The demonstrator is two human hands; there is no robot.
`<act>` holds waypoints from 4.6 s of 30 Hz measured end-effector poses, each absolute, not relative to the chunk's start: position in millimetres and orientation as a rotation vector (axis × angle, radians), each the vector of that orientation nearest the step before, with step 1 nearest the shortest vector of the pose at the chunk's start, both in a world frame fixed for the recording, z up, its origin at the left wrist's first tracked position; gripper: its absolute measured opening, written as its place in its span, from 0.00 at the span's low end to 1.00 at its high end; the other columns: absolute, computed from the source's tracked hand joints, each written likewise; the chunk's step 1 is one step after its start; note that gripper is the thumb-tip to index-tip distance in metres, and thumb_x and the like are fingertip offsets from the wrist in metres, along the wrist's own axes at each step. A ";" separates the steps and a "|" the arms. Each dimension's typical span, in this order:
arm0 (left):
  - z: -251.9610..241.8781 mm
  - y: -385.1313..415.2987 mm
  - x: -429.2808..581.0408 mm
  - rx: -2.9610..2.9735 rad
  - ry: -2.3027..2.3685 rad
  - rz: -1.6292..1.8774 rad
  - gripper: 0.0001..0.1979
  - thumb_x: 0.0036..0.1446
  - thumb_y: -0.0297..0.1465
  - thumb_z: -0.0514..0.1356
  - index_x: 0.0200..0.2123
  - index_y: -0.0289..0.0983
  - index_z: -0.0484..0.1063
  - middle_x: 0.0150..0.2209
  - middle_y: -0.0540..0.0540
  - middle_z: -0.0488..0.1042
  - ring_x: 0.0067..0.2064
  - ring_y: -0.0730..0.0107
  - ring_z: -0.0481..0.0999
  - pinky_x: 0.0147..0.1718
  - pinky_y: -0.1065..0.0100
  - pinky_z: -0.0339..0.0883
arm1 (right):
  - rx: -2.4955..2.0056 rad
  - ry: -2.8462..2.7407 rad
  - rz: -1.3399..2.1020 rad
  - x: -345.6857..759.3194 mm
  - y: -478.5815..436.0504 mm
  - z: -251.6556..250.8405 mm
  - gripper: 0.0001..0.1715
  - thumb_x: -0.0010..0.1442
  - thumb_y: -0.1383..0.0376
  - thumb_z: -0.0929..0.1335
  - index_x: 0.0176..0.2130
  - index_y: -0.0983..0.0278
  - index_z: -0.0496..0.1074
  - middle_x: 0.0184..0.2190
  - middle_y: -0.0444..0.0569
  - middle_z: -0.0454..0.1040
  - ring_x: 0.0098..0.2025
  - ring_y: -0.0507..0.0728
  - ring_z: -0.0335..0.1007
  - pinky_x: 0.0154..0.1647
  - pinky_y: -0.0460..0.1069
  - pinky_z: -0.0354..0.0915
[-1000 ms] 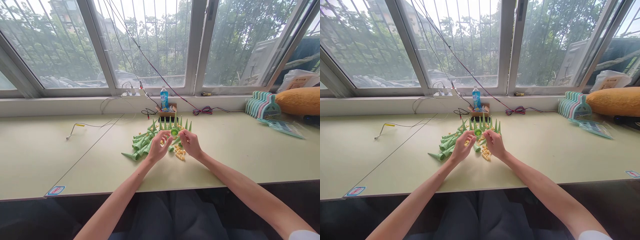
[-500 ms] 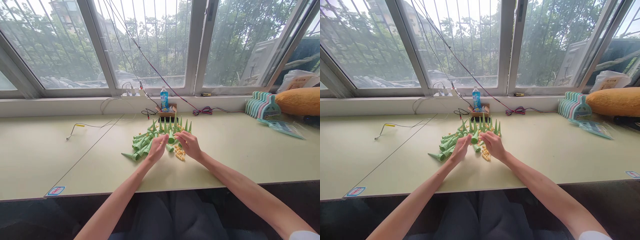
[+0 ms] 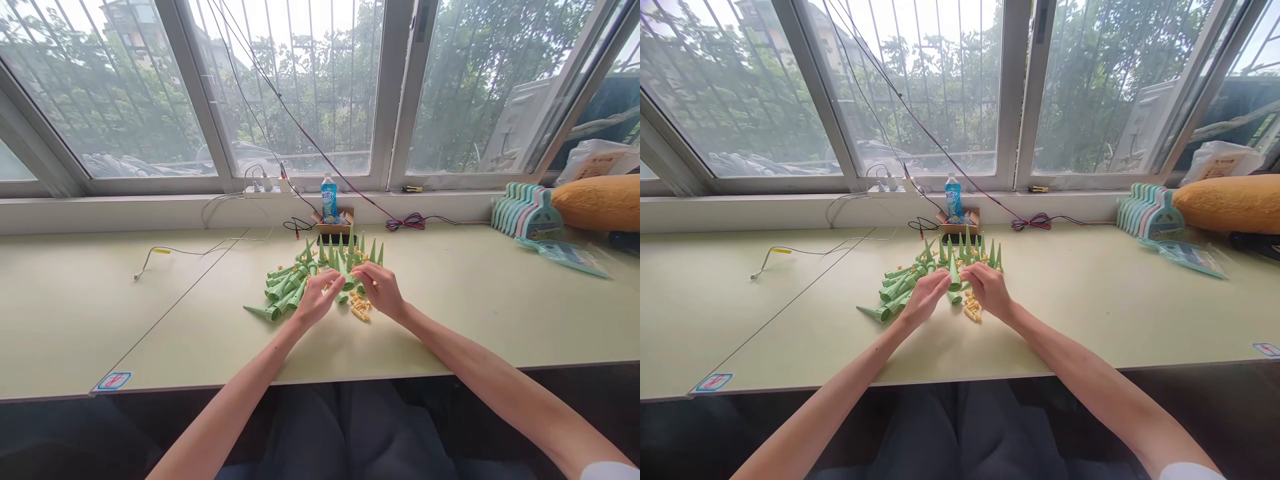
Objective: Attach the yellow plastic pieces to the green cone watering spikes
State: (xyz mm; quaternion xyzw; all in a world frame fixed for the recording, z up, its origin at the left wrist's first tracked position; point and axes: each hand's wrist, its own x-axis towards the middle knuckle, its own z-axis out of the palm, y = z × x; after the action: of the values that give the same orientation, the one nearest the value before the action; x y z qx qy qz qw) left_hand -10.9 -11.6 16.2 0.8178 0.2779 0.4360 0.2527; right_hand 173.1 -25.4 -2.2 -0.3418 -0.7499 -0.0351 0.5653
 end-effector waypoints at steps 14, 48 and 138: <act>9.8 -8.9 -9.8 2.364 0.660 1.268 0.13 0.62 0.40 0.59 0.37 0.35 0.74 0.36 0.45 0.70 0.32 0.72 0.67 0.31 0.69 0.65 | -0.964 -1.768 0.030 173.0 -24.6 -0.7 0.27 0.71 0.55 0.57 0.22 0.61 0.50 0.17 0.38 0.51 0.20 0.48 0.44 0.22 0.45 0.48; 5.8 -2.2 -7.1 2.207 0.930 1.452 0.12 0.64 0.38 0.57 0.45 0.37 0.71 0.38 0.45 0.77 0.36 0.70 0.75 0.35 0.69 0.70 | -1.014 -1.700 0.061 172.3 -21.9 -2.8 0.23 0.71 0.53 0.57 0.31 0.63 0.65 0.20 0.41 0.63 0.20 0.50 0.55 0.23 0.45 0.54; 14.0 -9.4 -10.2 2.263 0.725 1.271 0.14 0.63 0.41 0.57 0.34 0.36 0.74 0.35 0.46 0.70 0.33 0.72 0.70 0.33 0.69 0.67 | -0.931 -1.808 0.076 174.5 -22.5 -4.7 0.25 0.70 0.55 0.59 0.24 0.63 0.61 0.19 0.41 0.59 0.20 0.49 0.53 0.23 0.45 0.53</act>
State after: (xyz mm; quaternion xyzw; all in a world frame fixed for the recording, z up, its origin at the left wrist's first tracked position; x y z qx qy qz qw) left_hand -10.2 -9.4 14.0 0.8188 0.2623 0.4601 0.2216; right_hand 174.5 -22.5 -4.7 -0.3892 -0.7560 0.0317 0.5253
